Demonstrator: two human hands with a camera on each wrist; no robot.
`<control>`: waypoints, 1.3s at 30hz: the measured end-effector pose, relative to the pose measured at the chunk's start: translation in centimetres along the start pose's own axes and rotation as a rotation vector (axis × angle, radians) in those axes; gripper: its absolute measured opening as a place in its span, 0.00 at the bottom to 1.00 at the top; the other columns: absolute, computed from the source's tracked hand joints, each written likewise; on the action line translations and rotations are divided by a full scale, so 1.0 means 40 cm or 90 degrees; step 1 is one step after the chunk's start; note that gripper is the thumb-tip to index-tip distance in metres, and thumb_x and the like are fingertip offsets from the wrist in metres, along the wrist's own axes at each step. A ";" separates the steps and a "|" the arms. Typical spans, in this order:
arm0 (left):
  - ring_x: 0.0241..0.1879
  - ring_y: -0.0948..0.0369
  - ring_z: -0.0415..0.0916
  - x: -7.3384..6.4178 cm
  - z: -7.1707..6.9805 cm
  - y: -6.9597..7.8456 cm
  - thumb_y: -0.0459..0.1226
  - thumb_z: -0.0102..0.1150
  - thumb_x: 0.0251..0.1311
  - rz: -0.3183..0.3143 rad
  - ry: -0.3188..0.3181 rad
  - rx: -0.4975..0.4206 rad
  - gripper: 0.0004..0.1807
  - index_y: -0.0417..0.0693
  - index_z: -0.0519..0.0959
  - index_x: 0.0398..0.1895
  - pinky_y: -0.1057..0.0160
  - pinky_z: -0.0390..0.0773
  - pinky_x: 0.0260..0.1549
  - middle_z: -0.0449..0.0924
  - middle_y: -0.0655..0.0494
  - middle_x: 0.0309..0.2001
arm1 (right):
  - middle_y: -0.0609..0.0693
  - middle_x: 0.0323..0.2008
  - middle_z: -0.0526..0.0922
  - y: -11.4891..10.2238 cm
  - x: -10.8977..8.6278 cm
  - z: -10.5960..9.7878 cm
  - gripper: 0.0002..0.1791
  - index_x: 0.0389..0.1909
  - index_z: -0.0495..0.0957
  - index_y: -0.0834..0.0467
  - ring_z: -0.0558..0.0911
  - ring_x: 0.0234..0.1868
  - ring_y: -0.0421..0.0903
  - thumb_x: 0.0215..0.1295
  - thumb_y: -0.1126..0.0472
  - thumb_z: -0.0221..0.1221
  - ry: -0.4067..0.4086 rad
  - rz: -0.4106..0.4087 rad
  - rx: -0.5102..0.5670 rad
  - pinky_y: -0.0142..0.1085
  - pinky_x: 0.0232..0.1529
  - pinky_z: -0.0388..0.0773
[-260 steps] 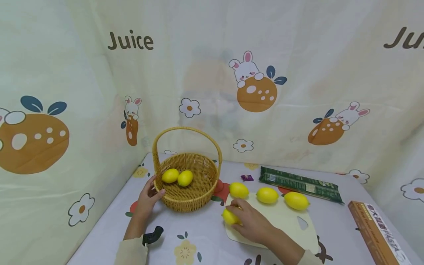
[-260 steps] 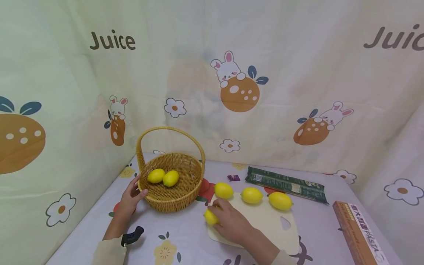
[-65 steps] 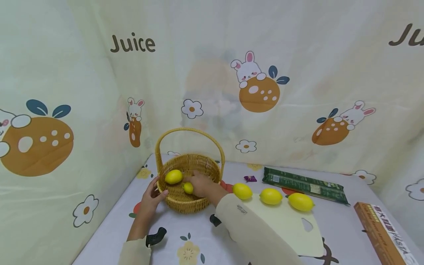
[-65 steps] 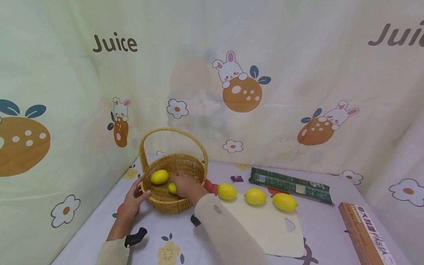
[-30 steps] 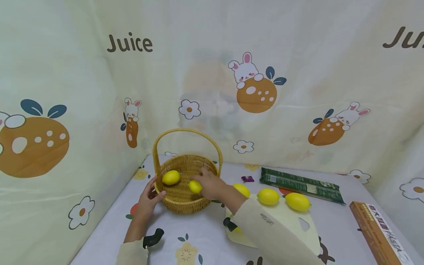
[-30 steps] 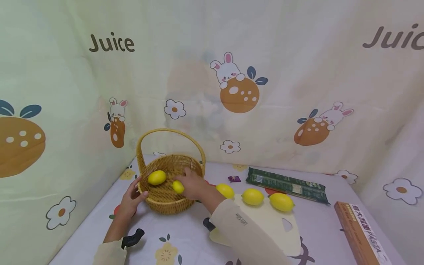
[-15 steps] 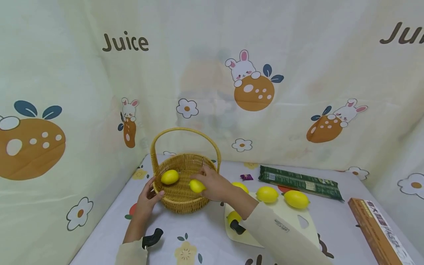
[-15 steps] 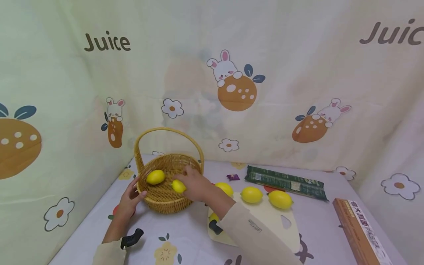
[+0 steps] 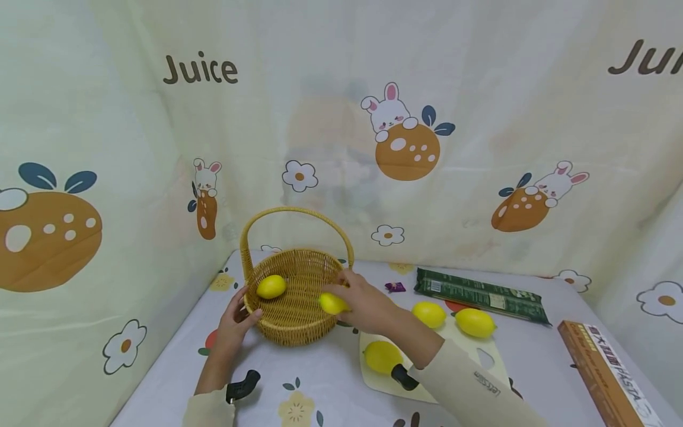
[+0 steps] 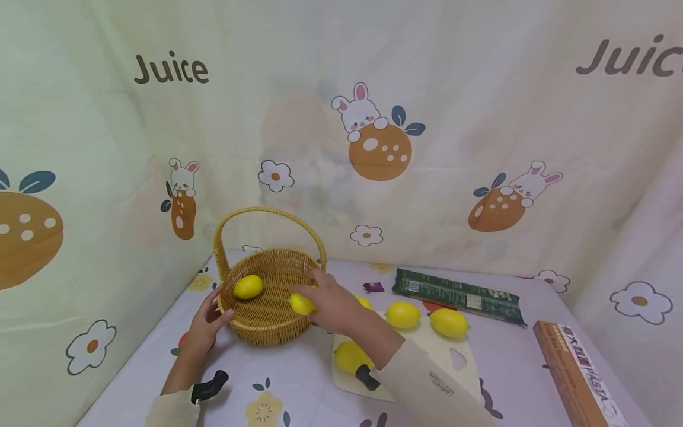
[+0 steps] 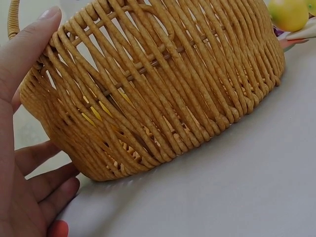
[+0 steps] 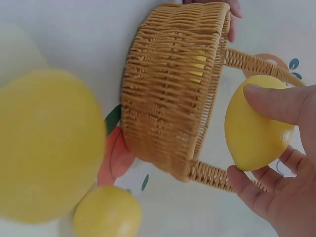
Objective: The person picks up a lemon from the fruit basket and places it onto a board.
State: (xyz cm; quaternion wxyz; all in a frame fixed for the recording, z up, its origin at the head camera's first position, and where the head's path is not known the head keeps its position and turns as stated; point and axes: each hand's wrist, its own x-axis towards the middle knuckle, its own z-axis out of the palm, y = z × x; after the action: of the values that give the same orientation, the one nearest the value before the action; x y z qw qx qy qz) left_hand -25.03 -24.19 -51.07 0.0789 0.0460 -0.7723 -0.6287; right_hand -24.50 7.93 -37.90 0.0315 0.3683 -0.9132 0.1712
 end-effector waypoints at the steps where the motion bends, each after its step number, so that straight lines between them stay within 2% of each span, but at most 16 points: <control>1: 0.67 0.44 0.59 -0.001 -0.001 0.001 0.51 0.65 0.59 -0.001 0.000 0.002 0.43 0.68 0.55 0.75 0.42 0.62 0.63 0.57 0.45 0.72 | 0.50 0.55 0.64 0.004 -0.008 -0.001 0.34 0.66 0.71 0.42 0.67 0.53 0.48 0.59 0.63 0.68 0.001 -0.001 0.001 0.40 0.50 0.74; 6: 0.68 0.44 0.59 -0.002 -0.003 0.005 0.51 0.65 0.60 -0.002 -0.006 0.005 0.43 0.68 0.54 0.75 0.42 0.61 0.63 0.56 0.45 0.72 | 0.46 0.53 0.64 0.023 -0.049 -0.002 0.34 0.67 0.70 0.40 0.67 0.50 0.45 0.61 0.61 0.67 -0.006 0.008 -0.011 0.37 0.47 0.75; 13: 0.69 0.44 0.57 -0.003 -0.003 0.007 0.51 0.64 0.60 -0.005 -0.012 0.001 0.43 0.68 0.53 0.76 0.42 0.60 0.64 0.55 0.45 0.73 | 0.47 0.54 0.63 0.048 -0.101 -0.012 0.30 0.65 0.71 0.42 0.68 0.46 0.45 0.62 0.58 0.67 -0.010 0.021 -0.014 0.35 0.41 0.76; 19: 0.68 0.44 0.58 0.000 -0.003 0.002 0.51 0.65 0.60 -0.003 -0.006 -0.002 0.42 0.69 0.55 0.75 0.41 0.60 0.63 0.56 0.46 0.72 | 0.46 0.53 0.64 0.083 -0.144 -0.019 0.31 0.65 0.72 0.41 0.69 0.45 0.43 0.61 0.58 0.67 -0.002 0.032 -0.031 0.34 0.44 0.76; 23: 0.68 0.44 0.59 -0.001 -0.004 0.003 0.51 0.65 0.60 -0.001 -0.004 0.004 0.42 0.69 0.55 0.75 0.41 0.61 0.63 0.57 0.46 0.72 | 0.46 0.53 0.64 0.098 -0.174 -0.020 0.32 0.66 0.72 0.41 0.69 0.44 0.43 0.60 0.58 0.68 -0.001 0.058 -0.035 0.32 0.41 0.76; 31: 0.68 0.44 0.58 -0.002 -0.003 0.005 0.51 0.65 0.59 -0.006 -0.009 0.004 0.43 0.69 0.54 0.75 0.41 0.61 0.63 0.56 0.46 0.72 | 0.44 0.51 0.63 0.146 -0.229 -0.008 0.30 0.64 0.74 0.42 0.69 0.40 0.42 0.59 0.57 0.68 -0.003 0.144 -0.021 0.30 0.34 0.74; 39: 0.68 0.45 0.59 -0.001 -0.003 0.005 0.52 0.65 0.60 -0.005 -0.008 0.015 0.43 0.70 0.54 0.75 0.41 0.60 0.63 0.57 0.46 0.72 | 0.48 0.50 0.65 0.191 -0.288 0.004 0.31 0.63 0.74 0.45 0.70 0.40 0.45 0.56 0.58 0.70 0.033 0.156 -0.027 0.35 0.37 0.75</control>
State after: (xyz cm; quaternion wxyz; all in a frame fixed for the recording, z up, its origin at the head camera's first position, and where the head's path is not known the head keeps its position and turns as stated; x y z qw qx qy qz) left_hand -24.97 -24.24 -50.85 0.0710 0.0461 -0.7801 -0.6199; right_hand -21.33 20.62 -42.40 0.0417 0.2490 -0.9536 0.1639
